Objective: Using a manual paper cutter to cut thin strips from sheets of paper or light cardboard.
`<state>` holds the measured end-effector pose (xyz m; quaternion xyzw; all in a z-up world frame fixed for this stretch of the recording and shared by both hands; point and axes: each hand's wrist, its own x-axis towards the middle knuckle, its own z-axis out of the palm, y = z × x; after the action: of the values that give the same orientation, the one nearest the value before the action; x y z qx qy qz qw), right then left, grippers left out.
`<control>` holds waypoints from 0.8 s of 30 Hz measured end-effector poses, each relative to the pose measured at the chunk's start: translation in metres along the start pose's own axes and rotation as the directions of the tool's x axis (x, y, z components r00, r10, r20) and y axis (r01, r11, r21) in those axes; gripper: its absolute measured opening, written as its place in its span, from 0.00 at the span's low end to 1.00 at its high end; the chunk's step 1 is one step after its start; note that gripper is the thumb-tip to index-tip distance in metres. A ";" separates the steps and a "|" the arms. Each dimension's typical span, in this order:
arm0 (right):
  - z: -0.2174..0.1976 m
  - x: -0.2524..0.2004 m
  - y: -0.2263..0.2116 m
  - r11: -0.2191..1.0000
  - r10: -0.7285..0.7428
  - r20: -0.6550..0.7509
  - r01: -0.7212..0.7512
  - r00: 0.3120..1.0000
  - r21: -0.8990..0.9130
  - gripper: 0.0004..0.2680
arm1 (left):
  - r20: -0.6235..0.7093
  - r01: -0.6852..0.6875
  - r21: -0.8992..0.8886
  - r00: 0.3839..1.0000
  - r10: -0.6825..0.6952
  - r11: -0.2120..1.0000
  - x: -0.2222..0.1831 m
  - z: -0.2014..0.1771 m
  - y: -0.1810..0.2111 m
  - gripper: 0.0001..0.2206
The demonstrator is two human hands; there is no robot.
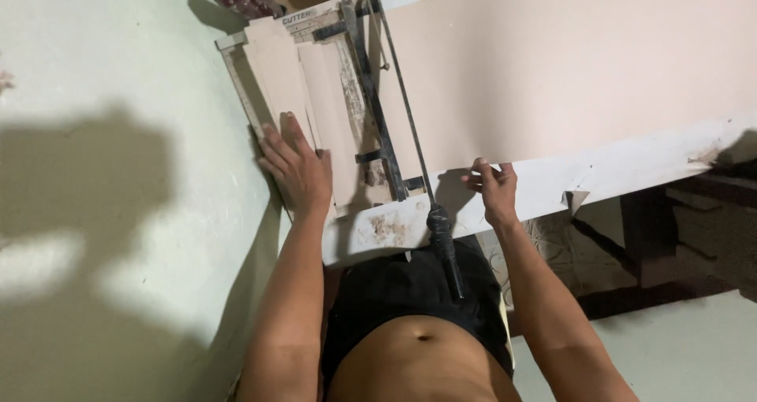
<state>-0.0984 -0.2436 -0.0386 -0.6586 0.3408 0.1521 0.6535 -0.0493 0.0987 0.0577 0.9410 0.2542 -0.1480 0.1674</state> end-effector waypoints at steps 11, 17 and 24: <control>0.006 -0.011 -0.026 0.993 0.075 0.048 -0.070 0.996 -0.093 0.08 | 0.484 -0.300 0.220 0.859 0.163 0.928 0.024 0.082 0.093 0.60; 0.029 -0.057 -0.115 0.520 0.298 0.265 0.077 0.917 -0.851 0.22 | 0.491 -0.269 0.227 0.861 0.128 0.936 0.027 0.098 0.090 0.60; 0.070 -0.144 -0.078 0.270 0.260 0.332 0.262 0.907 -0.927 0.28 | 0.514 -0.259 0.224 0.851 0.113 0.940 0.027 0.083 0.097 0.57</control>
<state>-0.1350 -0.1469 0.1062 -0.8673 0.0277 0.4645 0.1769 0.0084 -0.0006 -0.0033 0.9061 0.0858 -0.4011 0.1033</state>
